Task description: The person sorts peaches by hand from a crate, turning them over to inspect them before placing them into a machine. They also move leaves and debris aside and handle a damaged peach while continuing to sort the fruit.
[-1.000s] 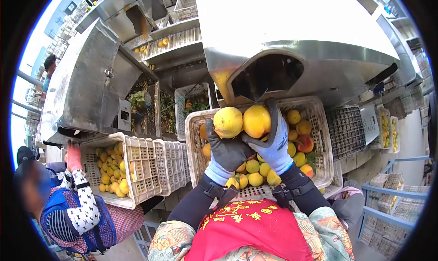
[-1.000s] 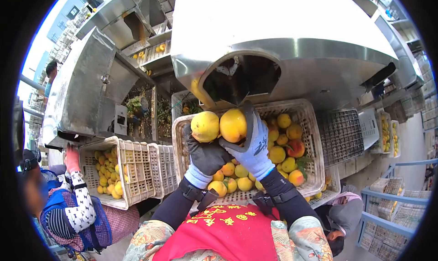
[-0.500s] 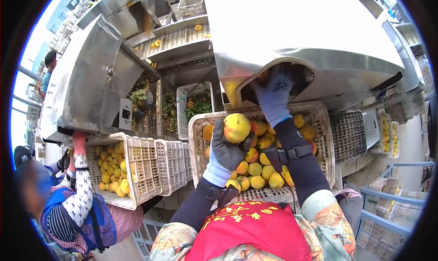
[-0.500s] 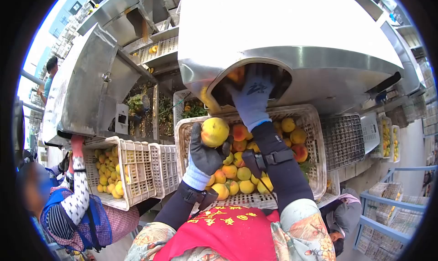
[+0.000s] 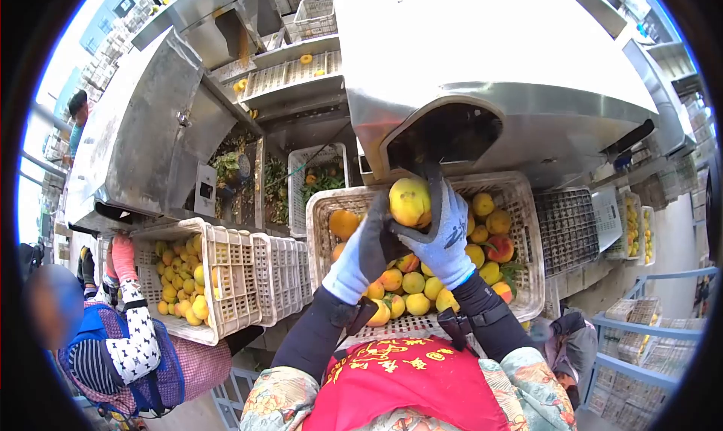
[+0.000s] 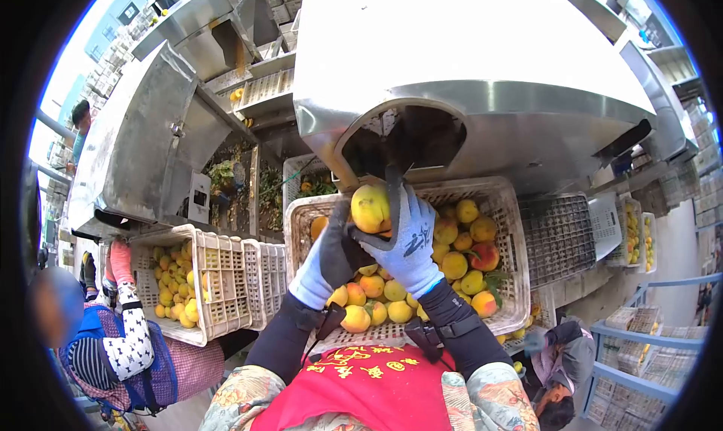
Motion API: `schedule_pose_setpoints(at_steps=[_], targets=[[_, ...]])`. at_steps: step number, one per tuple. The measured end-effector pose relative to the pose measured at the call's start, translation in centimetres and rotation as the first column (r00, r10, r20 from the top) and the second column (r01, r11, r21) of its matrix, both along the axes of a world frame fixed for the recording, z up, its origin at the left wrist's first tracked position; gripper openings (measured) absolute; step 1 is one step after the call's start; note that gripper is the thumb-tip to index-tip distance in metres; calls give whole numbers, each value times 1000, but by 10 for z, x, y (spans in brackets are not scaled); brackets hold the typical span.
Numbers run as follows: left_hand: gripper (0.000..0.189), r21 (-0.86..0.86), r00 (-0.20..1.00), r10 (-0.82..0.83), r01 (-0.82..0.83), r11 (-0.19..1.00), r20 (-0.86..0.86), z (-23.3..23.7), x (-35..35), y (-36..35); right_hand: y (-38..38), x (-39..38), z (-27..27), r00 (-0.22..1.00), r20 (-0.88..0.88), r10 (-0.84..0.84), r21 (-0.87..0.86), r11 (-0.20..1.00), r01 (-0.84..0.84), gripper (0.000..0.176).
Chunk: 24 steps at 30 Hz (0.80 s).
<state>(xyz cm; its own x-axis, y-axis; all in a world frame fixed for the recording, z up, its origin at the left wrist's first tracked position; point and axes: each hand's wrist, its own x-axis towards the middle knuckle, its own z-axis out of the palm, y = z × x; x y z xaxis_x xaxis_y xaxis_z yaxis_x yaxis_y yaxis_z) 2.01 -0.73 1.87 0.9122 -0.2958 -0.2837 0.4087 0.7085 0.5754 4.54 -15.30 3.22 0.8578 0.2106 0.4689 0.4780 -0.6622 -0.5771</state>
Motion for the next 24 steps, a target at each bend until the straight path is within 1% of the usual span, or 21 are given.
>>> schedule_pose_setpoints(at_steps=[2,4,5,6,7,8,9,10,12,13,14,15,16,17,18,19,20,21,22,23,24], targets=[[57,321,997,-17,41,946,-76,-19,-10,0,-1,11,-5,998,-1,-56,-11,998,56,102],[49,602,990,-138,87,794,39,-73,-27,8,1,25,-16,994,-24,-106,-18,994,106,100],[47,825,955,-296,190,532,-29,-68,-40,7,3,34,-22,984,107,-140,-37,989,145,98],[46,946,896,-419,253,203,-150,-63,-51,6,5,46,-30,959,231,-165,-54,982,182,96],[46,970,762,-604,227,-88,-233,-70,-59,5,8,68,-39,951,253,-175,-85,976,202,93],[47,927,575,-734,140,-347,-362,-82,-73,5,11,88,-51,948,260,-186,-124,967,223,91],[47,880,366,-801,156,-449,-474,-95,-83,4,14,111,-47,956,239,-169,-154,966,209,87],[48,764,-14,-764,-16,-645,-645,-113,-92,-2,16,129,-34,961,231,-153,-183,963,197,83],[46,804,47,-817,-152,-575,-575,-106,-112,-1,3,134,-22,931,340,-135,-169,965,202,76],[45,820,31,-850,-243,-517,-526,-108,-118,4,-8,122,-27,849,509,-142,-38,982,187,68],[45,826,14,-880,-337,-452,-476,-111,-121,10,-24,102,-23,939,343,-25,-55,997,46,64],[44,783,-15,-866,-435,-444,-500,-119,-125,12,-42,85,-16,979,175,105,-42,994,-99,61],[44,787,-15,-871,-436,-436,-491,-124,-123,9,-67,77,-37,927,53,370,-208,912,-352,54],[42,742,-49,-854,-522,-420,-518,-128,-121,6,-79,51,-46,887,-338,315,-399,806,-438,56],[40,691,-77,-833,-602,-399,-548,-130,-119,3,-99,26,-87,908,-291,303,-579,700,-419,61],[35,664,-128,-753,-581,-471,-646,-127,-116,-11,-115,5,-110,909,-393,142,-709,583,-398,68],[35,664,-129,-753,-583,-469,-646,-131,-115,-14,-114,-5,-114,767,-627,-139,-762,313,-567,83],[34,693,-165,-748,-541,-475,-642,-138,-113,-15,-131,-21,-165,893,-443,-81,-889,165,-426,83],[32,721,-201,-745,-497,-483,-637,-142,-110,-16,-147,-33,-213,969,-246,8,-969,28,-246,84],[41,825,-170,-837,-354,-441,-520,-135,-96,-13,-147,-27,-200,970,-242,11,-970,30,-242,84],[41,822,-166,-836,-355,-444,-523,-121,-82,-11,-142,-17,-169,915,-403,-21,-905,155,-396,84]])
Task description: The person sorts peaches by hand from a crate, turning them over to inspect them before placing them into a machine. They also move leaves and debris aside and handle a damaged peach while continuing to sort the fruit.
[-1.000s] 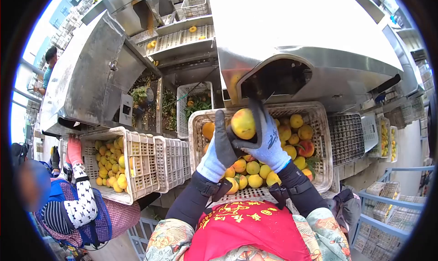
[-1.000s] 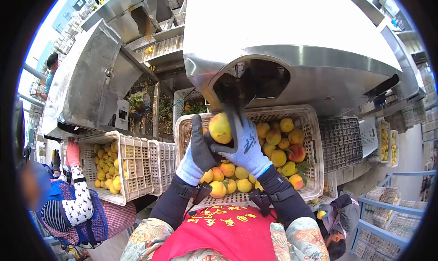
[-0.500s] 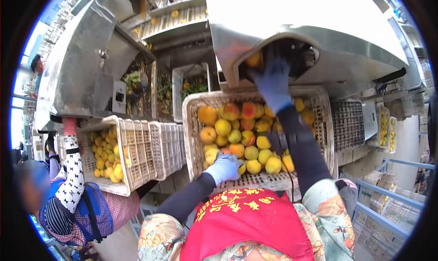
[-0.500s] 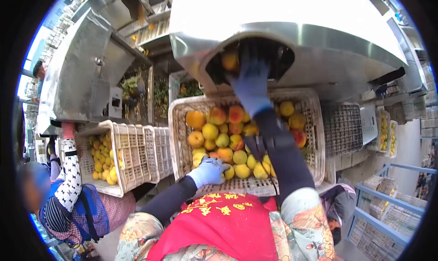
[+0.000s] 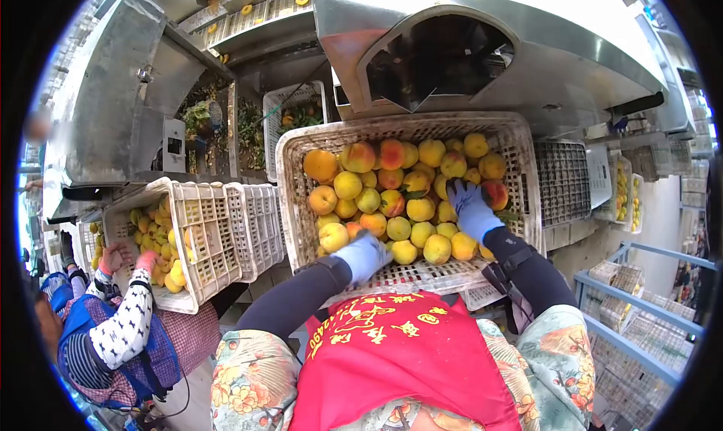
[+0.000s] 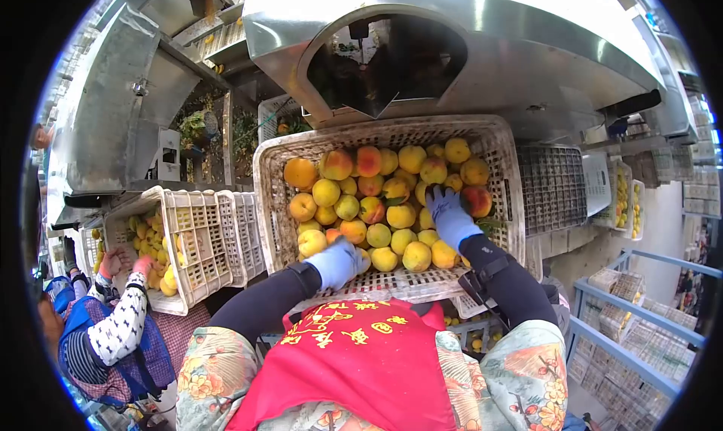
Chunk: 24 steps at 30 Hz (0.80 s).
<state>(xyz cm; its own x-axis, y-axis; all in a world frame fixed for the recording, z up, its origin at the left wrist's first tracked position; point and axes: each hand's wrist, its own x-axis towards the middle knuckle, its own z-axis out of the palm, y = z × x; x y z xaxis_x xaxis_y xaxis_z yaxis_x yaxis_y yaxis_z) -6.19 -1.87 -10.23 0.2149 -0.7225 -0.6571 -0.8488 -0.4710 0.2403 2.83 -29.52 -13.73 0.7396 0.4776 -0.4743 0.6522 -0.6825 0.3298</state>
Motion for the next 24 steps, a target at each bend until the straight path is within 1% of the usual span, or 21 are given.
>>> schedule_pose_setpoints(at_steps=[1,2,3,4,5,6,8,9,10,11,12,14,15,16,18,19,20,21,22,23,24], targets=[[49,-100,943,313,-324,941,-118,17,12,2,3,5,23,983,-174,-64,103,991,82,84],[57,-159,780,573,-618,770,-252,25,20,5,3,5,32,984,-165,-64,109,991,83,84],[74,-284,504,723,-864,417,-473,24,24,11,2,7,39,965,-232,-122,536,812,232,82],[70,-115,150,609,-989,95,-779,29,31,14,2,8,49,938,-320,-134,828,441,345,81],[64,147,-182,208,-974,-174,-961,25,31,12,11,7,71,924,-354,-144,883,276,381,87],[57,475,-397,-292,-833,-283,-870,21,31,9,22,5,88,929,-341,-142,889,271,368,87],[65,658,-404,-658,-729,-188,-635,41,36,4,44,2,113,854,-513,-83,857,-109,504,89],[70,635,-339,-750,-760,-138,-569,44,39,1,54,0,125,864,-502,-51,862,-108,495,91],[78,612,-265,-786,-772,-175,-559,45,41,-1,64,-1,132,871,-490,-20,867,-110,485,93],[83,570,-224,-787,-800,-188,-575,48,45,4,71,-2,131,870,-492,34,847,-213,488,94],[88,528,-181,-790,-825,-202,-585,53,49,9,77,-3,134,875,-483,42,850,-220,479,94],[94,363,-53,-627,-852,-378,-777,63,56,20,85,-3,148,940,-338,-35,938,-95,334,95],[94,288,2,-614,-882,-373,-789,60,62,26,90,-6,153,944,-326,-52,943,-87,321,94],[92,182,91,-543,-885,-428,-835,57,65,32,98,-6,159,946,-319,-52,945,-91,313,94],[90,72,125,-421,-903,-423,-898,66,66,44,111,-6,169,915,-351,-198,936,-44,349,92],[90,64,131,-418,-905,-420,-899,72,68,42,114,-5,158,943,-213,-257,973,27,228,91],[86,120,133,-457,-868,-483,-879,79,70,37,116,-1,158,943,-207,-259,975,23,221,91],[82,178,137,-496,-824,-537,-858,86,72,32,118,4,160,944,-223,-243,974,-15,227,91],[82,167,144,-493,-829,-534,-858,92,74,28,120,11,161,945,-235,-226,972,-53,229,91],[80,280,118,-603,-805,-523,-789,98,76,24,120,21,162,953,-227,-202,971,-118,207,92],[77,390,93,-704,-778,-493,-704,101,75,22,121,29,164,953,-218,-210,973,-124,196,92]])
